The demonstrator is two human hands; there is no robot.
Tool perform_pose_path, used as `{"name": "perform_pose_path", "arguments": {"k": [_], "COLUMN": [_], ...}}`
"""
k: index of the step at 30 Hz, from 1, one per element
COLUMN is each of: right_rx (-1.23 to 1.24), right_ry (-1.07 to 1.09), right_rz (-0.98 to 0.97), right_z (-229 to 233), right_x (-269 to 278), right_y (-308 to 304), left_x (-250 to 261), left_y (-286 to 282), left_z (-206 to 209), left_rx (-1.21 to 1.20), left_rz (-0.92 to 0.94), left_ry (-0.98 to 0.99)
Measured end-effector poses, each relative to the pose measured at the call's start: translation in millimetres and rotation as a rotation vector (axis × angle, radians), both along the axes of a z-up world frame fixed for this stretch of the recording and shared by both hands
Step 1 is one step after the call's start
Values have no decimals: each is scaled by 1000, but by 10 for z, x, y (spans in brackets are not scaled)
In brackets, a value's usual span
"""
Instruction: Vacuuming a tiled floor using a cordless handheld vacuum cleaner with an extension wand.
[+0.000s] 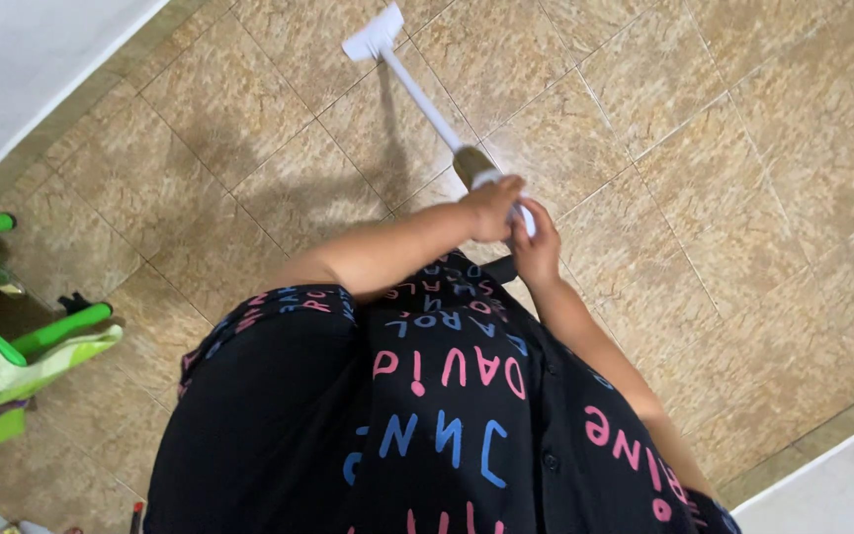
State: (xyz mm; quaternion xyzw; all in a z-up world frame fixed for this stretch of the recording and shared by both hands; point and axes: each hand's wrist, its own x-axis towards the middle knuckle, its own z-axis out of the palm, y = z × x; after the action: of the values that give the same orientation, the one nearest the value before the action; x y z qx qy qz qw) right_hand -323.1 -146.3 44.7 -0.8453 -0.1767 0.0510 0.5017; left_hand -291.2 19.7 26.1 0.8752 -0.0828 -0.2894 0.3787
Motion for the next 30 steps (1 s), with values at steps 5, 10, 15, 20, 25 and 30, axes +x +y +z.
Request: {"name": "perform_pose_path", "arguments": {"k": [5, 10, 15, 20, 25, 30], "right_rx": [60, -111, -199, -133, -15, -10], "right_ry": [331, 250, 562, 519, 283, 376], "right_rz": [-63, -139, -410, -454, -256, -148], "right_z": [78, 811, 1746, 1420, 623, 497], "right_x": [183, -134, -654, -817, -585, -340], "right_y": [7, -873, -1605, -1741, -1069, -535], "left_x": [119, -7, -192, -234, -181, -162], "left_y": [93, -690, -1115, -1524, -945, -499], "left_z": [227, 259, 1262, 388, -45, -158], "left_rx": [23, -140, -177, -382, -210, -27], "left_rz": [-10, -233, -564, -561, -358, -28], "left_ry": [52, -8, 89, 3, 65, -49]}}
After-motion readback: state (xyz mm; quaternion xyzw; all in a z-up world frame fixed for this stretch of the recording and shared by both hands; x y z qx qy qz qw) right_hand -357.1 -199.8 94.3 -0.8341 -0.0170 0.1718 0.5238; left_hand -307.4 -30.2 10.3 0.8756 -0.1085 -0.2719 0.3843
